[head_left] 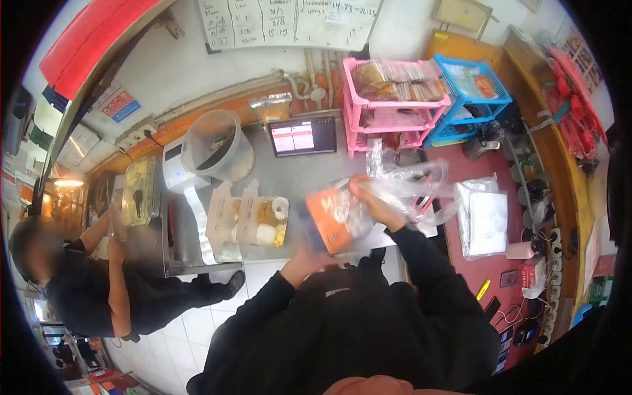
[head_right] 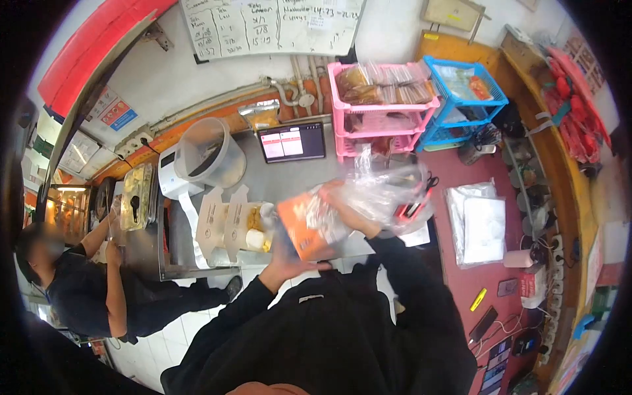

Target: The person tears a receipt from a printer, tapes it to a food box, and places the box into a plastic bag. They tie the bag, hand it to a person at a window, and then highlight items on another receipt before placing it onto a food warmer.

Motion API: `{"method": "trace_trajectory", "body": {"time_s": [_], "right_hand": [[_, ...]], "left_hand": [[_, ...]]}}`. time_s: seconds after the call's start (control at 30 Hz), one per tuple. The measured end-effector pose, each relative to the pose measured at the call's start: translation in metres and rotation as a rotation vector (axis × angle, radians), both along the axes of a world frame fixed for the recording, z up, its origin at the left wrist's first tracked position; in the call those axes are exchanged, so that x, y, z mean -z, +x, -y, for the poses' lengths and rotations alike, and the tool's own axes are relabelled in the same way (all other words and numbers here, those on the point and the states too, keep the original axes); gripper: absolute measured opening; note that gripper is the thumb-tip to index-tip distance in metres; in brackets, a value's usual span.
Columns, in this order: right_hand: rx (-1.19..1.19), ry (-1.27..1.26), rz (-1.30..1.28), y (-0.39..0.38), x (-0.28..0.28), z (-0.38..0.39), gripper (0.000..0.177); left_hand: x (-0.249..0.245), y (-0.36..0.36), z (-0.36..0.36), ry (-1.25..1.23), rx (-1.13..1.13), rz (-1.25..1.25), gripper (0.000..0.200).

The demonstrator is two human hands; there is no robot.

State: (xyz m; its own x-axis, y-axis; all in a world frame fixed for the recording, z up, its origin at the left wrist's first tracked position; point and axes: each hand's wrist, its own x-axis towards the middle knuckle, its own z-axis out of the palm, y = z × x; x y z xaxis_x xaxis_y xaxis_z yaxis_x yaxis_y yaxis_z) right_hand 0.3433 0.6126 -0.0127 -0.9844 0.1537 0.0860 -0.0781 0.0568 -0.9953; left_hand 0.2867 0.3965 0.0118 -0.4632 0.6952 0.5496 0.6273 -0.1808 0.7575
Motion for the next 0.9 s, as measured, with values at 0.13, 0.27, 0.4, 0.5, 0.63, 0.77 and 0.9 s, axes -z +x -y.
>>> {"method": "trace_trajectory", "body": {"time_s": [0.13,0.27,0.4,0.5,0.63,0.77,0.9], "right_hand": [[-0.415,0.023,-0.103,0.005,-0.136,0.010,0.050],[-0.113,0.217,-0.158,0.027,-0.196,0.023,0.057],[0.436,1.564,-0.041,0.045,-0.166,-0.001,0.063],[0.566,1.603,0.043,0.063,-0.133,-0.021,0.066],[0.494,1.355,-0.046,0.064,-0.067,-0.027,0.070],[0.616,0.619,-0.248,0.037,-0.042,0.002,0.070],[0.467,0.264,-0.109,0.029,0.010,-0.016,0.065]], "left_hand": [[-0.013,-0.002,-0.023,0.116,0.072,-0.398,0.037],[-0.012,0.021,-0.044,0.250,0.143,-0.641,0.024],[0.083,0.035,-0.049,0.149,0.094,-0.658,0.012],[0.133,0.000,-0.054,0.037,-0.228,-0.380,0.016],[-0.010,-0.007,-0.073,0.361,-0.363,0.211,0.025],[-0.023,0.025,-0.109,0.063,-0.131,0.079,0.025],[0.032,0.033,-0.113,-0.207,-0.204,-0.061,0.022]]}}
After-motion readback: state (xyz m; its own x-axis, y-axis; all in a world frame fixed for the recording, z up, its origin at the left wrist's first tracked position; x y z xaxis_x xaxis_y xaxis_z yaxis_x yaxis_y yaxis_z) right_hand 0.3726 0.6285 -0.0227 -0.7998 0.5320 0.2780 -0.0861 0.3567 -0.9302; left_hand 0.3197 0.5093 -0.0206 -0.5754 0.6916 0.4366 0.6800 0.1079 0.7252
